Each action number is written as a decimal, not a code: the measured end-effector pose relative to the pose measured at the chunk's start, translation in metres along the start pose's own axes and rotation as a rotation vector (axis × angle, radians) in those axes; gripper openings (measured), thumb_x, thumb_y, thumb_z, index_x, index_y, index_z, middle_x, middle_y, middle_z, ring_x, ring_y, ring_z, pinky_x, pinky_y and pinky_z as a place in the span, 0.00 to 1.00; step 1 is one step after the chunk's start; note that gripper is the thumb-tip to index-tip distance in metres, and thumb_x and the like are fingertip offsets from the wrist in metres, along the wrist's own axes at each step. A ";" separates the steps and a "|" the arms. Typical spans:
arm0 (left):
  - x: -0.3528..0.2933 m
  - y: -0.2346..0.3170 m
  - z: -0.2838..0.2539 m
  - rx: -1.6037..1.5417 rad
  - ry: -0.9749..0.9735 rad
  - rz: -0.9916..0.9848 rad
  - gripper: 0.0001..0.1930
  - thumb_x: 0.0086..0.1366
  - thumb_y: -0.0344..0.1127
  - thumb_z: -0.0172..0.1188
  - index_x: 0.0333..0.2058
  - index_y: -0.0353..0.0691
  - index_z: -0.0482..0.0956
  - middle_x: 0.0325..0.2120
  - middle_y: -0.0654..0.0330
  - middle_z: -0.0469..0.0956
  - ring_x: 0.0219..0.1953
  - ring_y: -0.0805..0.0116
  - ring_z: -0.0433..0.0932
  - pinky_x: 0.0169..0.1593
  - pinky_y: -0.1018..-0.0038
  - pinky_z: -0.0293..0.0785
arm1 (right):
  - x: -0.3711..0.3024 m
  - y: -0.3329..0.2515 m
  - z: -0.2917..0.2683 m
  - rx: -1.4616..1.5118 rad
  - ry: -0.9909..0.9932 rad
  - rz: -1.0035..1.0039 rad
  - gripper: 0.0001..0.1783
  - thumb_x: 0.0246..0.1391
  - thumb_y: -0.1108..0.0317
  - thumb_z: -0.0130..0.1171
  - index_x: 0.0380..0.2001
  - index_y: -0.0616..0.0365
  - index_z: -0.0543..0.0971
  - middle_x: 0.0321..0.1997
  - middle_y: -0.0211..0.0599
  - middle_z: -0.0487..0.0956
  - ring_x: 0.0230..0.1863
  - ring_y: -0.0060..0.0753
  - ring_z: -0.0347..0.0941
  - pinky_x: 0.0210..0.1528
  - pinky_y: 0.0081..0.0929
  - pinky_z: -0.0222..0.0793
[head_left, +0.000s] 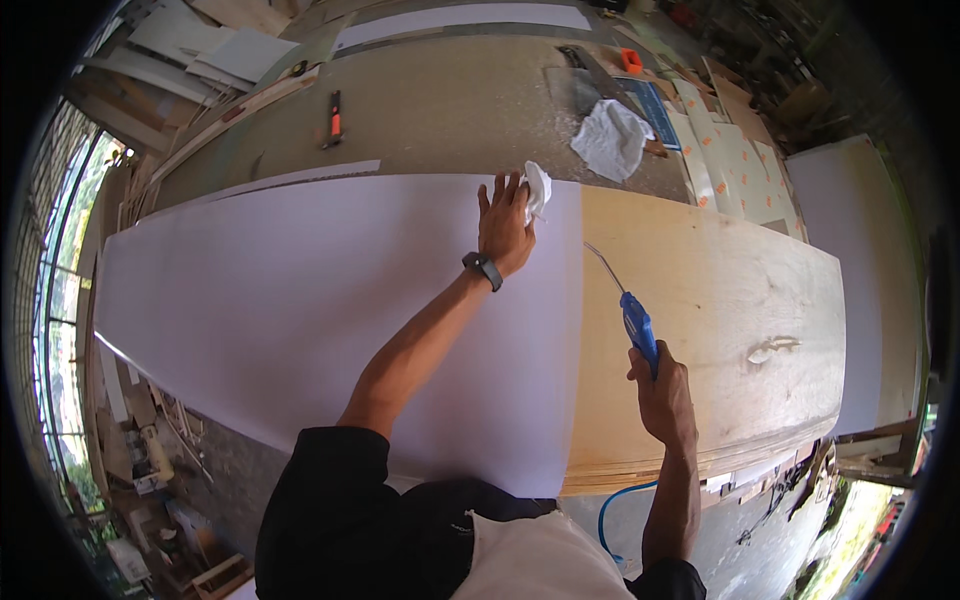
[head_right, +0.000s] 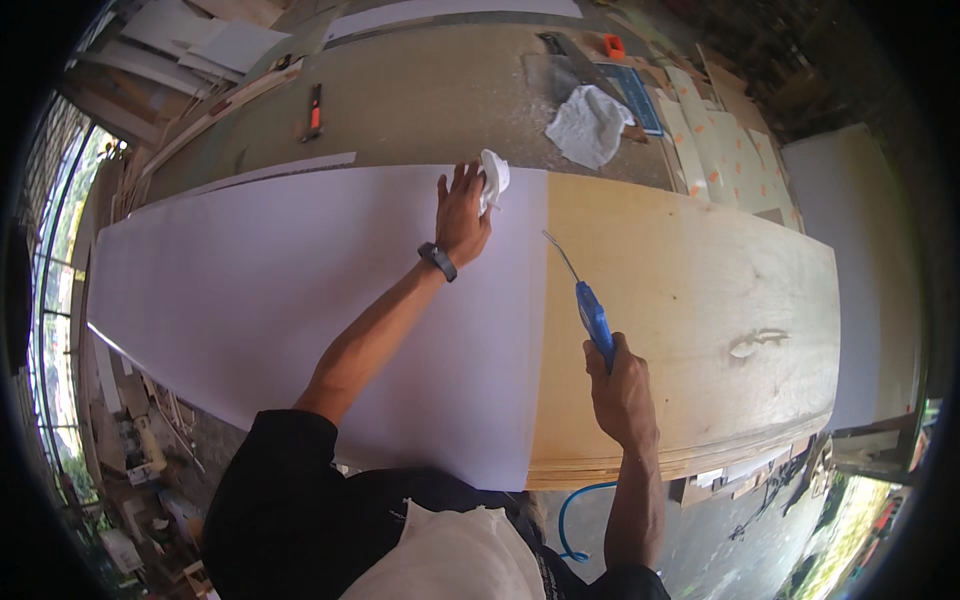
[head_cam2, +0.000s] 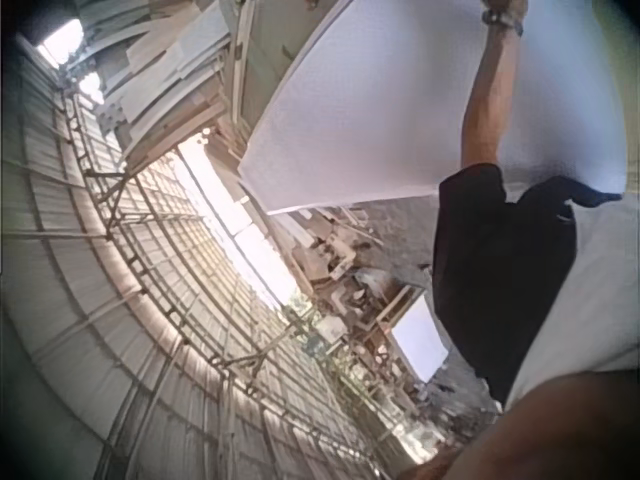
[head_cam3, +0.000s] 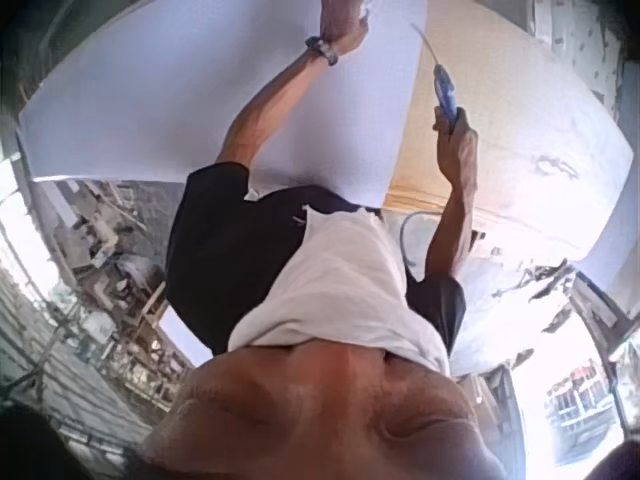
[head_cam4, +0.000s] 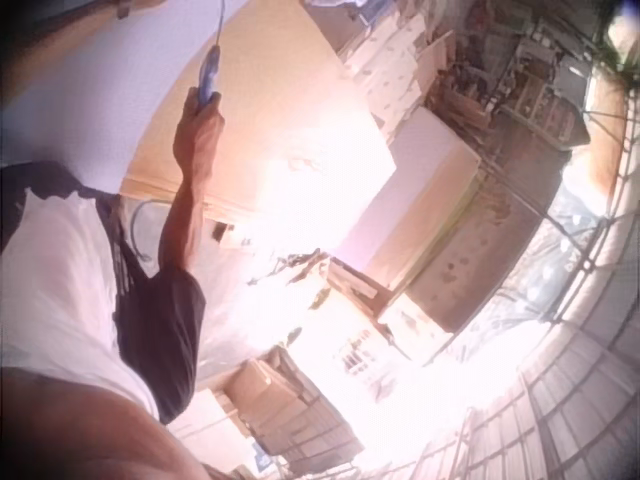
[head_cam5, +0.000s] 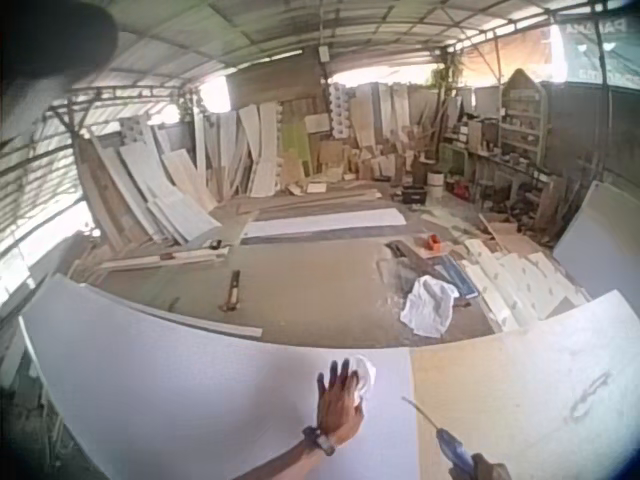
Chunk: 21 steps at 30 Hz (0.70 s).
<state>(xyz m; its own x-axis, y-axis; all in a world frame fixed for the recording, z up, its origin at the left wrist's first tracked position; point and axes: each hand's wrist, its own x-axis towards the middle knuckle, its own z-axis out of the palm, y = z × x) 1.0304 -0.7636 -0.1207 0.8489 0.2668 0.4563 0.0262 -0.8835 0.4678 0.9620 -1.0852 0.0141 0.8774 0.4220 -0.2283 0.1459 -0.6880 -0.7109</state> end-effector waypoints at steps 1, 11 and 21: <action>-0.034 0.009 -0.031 0.056 -0.035 -0.032 0.29 0.56 0.24 0.64 0.58 0.30 0.68 0.69 0.39 0.60 0.73 0.34 0.52 0.71 0.35 0.47 | -0.001 -0.005 0.014 -0.001 -0.011 0.030 0.19 0.71 0.56 0.53 0.38 0.67 0.75 0.25 0.50 0.81 0.23 0.44 0.76 0.28 0.41 0.68; -0.413 0.037 -0.194 0.032 -0.534 -0.109 0.41 0.61 0.38 0.64 0.72 0.53 0.61 0.76 0.53 0.49 0.79 0.53 0.43 0.75 0.39 0.30 | -0.146 0.014 0.053 -0.052 -0.582 0.023 0.14 0.64 0.63 0.61 0.40 0.65 0.78 0.26 0.54 0.81 0.29 0.52 0.81 0.34 0.41 0.72; -0.285 -0.116 -0.217 0.468 -0.022 -0.706 0.31 0.71 0.45 0.56 0.70 0.42 0.64 0.74 0.44 0.52 0.76 0.39 0.47 0.75 0.39 0.39 | -0.118 -0.018 0.110 0.071 -0.134 -0.021 0.19 0.70 0.60 0.53 0.36 0.69 0.77 0.24 0.47 0.81 0.27 0.38 0.78 0.34 0.39 0.72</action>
<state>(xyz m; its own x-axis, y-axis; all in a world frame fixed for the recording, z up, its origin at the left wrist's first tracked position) 0.6704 -0.6533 -0.1411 0.5610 0.8128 0.1572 0.7660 -0.5817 0.2736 0.8059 -1.0573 -0.0190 0.8047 0.5145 -0.2962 0.1269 -0.6364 -0.7608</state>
